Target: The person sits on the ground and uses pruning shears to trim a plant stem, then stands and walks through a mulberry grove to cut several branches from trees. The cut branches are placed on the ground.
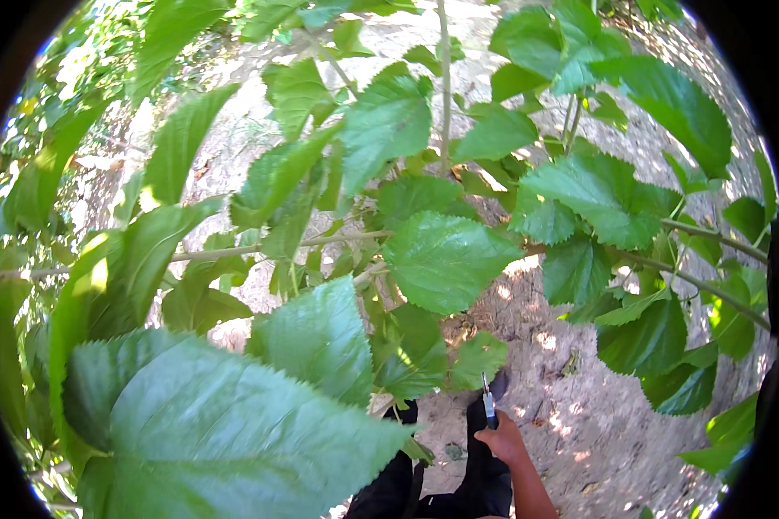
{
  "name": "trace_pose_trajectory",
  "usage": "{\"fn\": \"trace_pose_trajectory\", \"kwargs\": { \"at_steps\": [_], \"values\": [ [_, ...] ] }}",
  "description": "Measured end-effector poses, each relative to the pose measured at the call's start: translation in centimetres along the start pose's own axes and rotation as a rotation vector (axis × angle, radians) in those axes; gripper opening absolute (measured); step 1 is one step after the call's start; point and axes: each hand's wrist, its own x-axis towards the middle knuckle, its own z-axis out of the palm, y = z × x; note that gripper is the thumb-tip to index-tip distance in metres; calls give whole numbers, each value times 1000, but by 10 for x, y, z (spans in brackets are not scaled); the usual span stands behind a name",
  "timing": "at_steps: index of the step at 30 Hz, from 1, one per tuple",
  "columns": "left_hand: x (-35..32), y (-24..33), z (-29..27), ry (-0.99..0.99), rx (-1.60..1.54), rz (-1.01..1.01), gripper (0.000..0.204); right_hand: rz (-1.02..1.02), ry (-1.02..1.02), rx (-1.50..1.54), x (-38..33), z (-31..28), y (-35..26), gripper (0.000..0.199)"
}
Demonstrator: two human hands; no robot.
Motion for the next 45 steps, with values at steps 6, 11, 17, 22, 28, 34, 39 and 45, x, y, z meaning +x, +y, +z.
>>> {"fn": "trace_pose_trajectory", "kwargs": {
  "at_steps": [6, 11, 17, 22, 28, 34, 39, 45],
  "values": [
    [-35, 34, -17, -6, 12, 170, 8, -120, -16, 70, -23, 36, -9, 42],
    [-73, 61, -52, 114, -98, 172, 24, -21, -1, 527, -51, 88, -10, 31],
    [-113, 39, -57, 337, -281, 337, 31, -102, -65, 571, -91, 153, -40, 30],
    [-150, 53, -75, 223, -41, 243, 16, -214, -156, 136, -106, 151, -50, 55],
    [-177, 64, -69, 170, 400, 386, 19, -670, 37, -223, -124, 143, -69, 90],
    [-239, 70, -67, 211, 406, 358, 22, -926, 124, -632, -143, 147, -90, 74],
    [-283, 61, -73, 241, 402, 307, 24, -1127, -28, -670, -158, 156, -103, 55],
    [-337, 35, -83, 505, 450, 207, 19, -1278, -215, -656, -195, 183, -153, 48]
  ]
}}
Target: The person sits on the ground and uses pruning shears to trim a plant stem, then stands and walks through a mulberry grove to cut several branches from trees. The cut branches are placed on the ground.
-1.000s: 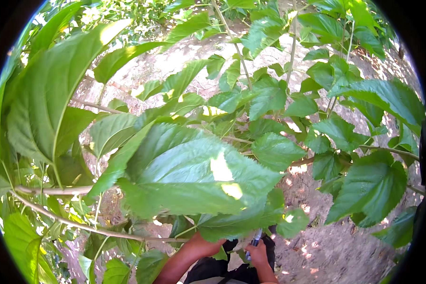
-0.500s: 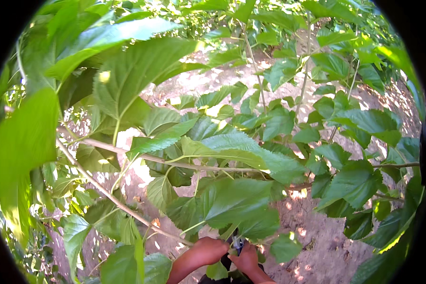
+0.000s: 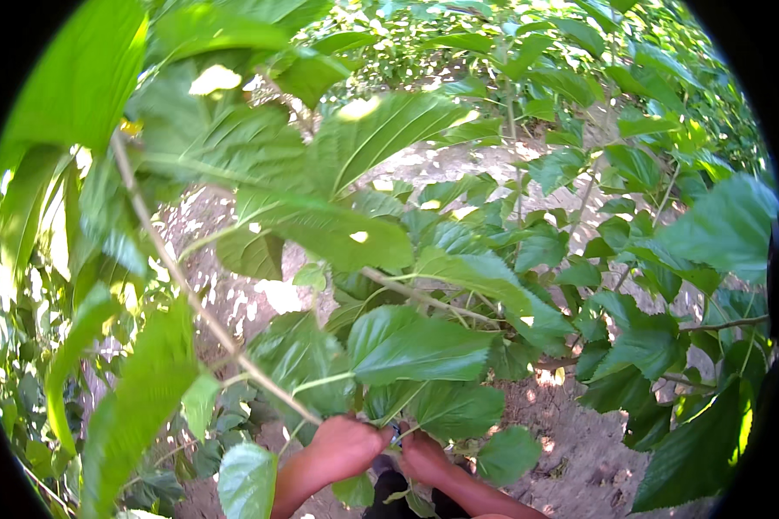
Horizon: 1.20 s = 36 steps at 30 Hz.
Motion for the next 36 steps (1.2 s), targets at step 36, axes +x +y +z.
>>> {"fn": "trace_pose_trajectory", "kwargs": {
  "at_steps": [36],
  "values": [
    [-166, -309, 184, 1513, -1062, -718, 23, -94, -272, 148, 214, 264, -279, 41]
  ]
}}
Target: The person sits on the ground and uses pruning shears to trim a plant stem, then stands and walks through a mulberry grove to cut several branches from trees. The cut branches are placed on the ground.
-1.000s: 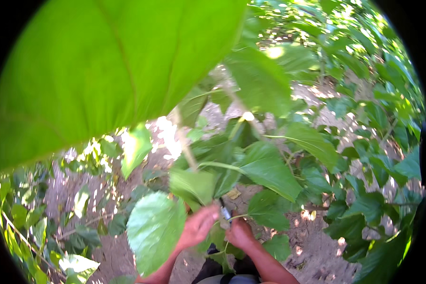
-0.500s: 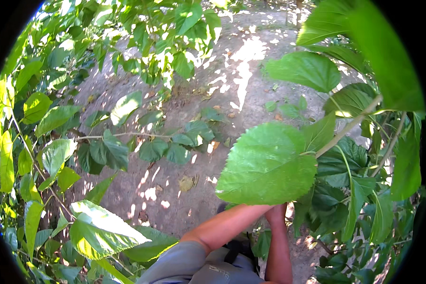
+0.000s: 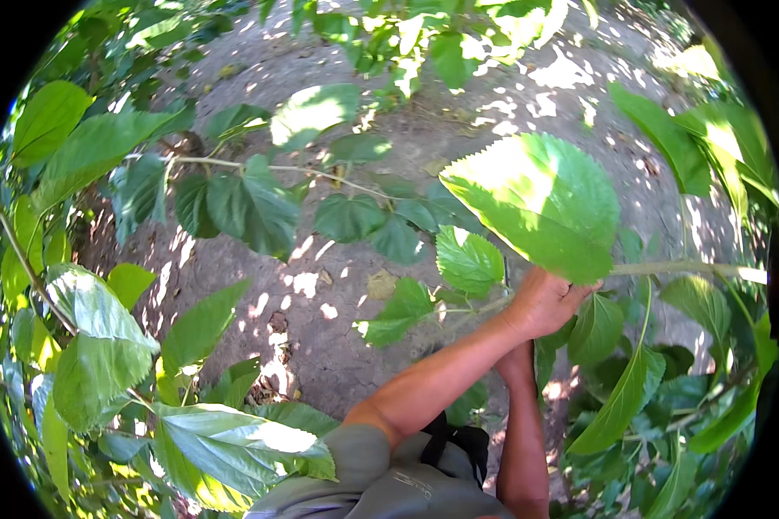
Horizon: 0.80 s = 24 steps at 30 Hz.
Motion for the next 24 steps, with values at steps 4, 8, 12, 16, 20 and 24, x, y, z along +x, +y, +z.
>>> {"fn": "trace_pose_trajectory", "kwargs": {
  "at_steps": [4, 8, 12, 16, 20, 24],
  "values": [
    [0, -93, -41, -138, 51, 74, 28, 181, -498, -162, 19, -12, 6, 45],
    [6, -60, -94, -140, 40, -26, 30, 208, -756, -363, 31, -40, -13, 58],
    [16, -75, -63, 4, -247, -121, 28, 42, -707, -301, 31, -79, 33, 54],
    [55, -58, -47, -259, -111, -278, 24, 131, -699, -310, 56, -123, 58, 48],
    [102, -19, 1, -310, -146, -117, 28, 126, -683, -310, 95, -158, 86, 47],
    [139, -14, 67, -338, -134, 114, 30, 158, -627, -509, 128, -166, 83, 52]
  ]
}}
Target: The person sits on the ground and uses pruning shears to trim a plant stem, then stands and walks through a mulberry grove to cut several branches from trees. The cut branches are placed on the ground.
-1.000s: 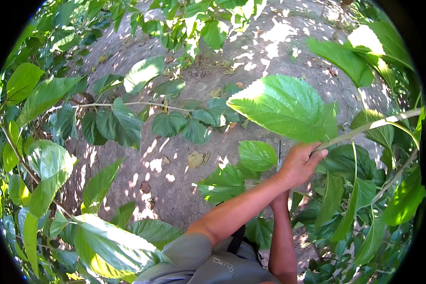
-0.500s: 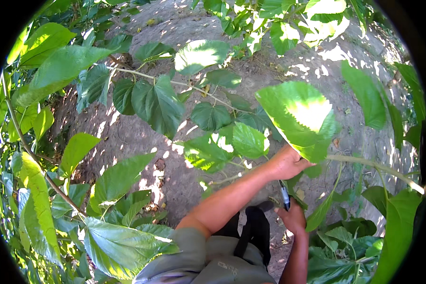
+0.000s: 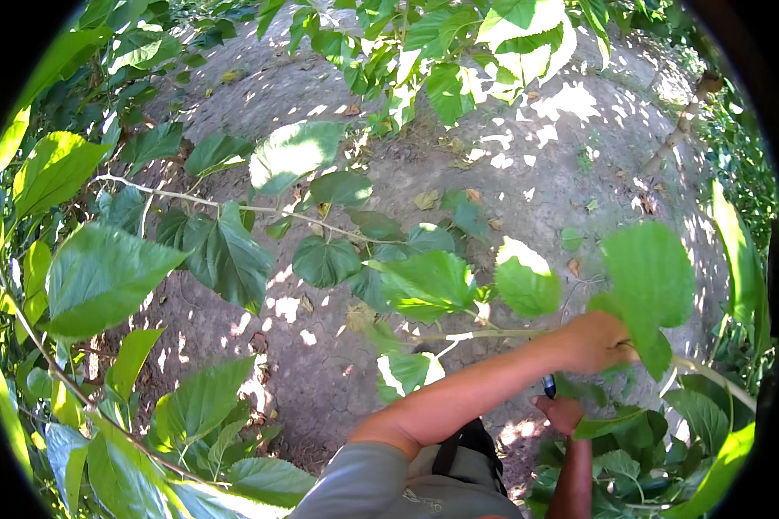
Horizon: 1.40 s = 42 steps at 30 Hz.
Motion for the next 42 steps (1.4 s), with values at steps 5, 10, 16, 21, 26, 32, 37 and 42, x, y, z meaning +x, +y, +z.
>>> {"fn": "trace_pose_trajectory", "kwargs": {
  "at_steps": [5, 10, 16, 21, 26, 32, 37, 42],
  "values": [
    [86, 31, 4, -144, 50, 182, 22, -184, 170, 246, 39, -7, 47, 61],
    [166, 35, -43, -164, 257, 231, 31, 164, 50, 80, 47, -83, -41, 61],
    [212, -108, -169, -306, 661, -45, 39, 195, 130, 169, 79, -101, -53, 59],
    [130, -248, -314, -192, 838, -403, 48, 185, 102, 80, 114, -89, -34, 55],
    [47, -308, -420, -191, 1068, -623, 49, 257, 17, 159, 144, -111, -35, 52],
    [30, -322, -457, -137, 1199, -699, 48, 329, 4, 166, 170, -119, -15, 47],
    [69, -312, -380, -61, 1097, -637, 43, 356, 28, 163, 179, -98, 26, 47],
    [121, -308, -297, -28, 1020, -574, 39, 350, 45, 285, 185, -107, 79, 47]
  ]
}}
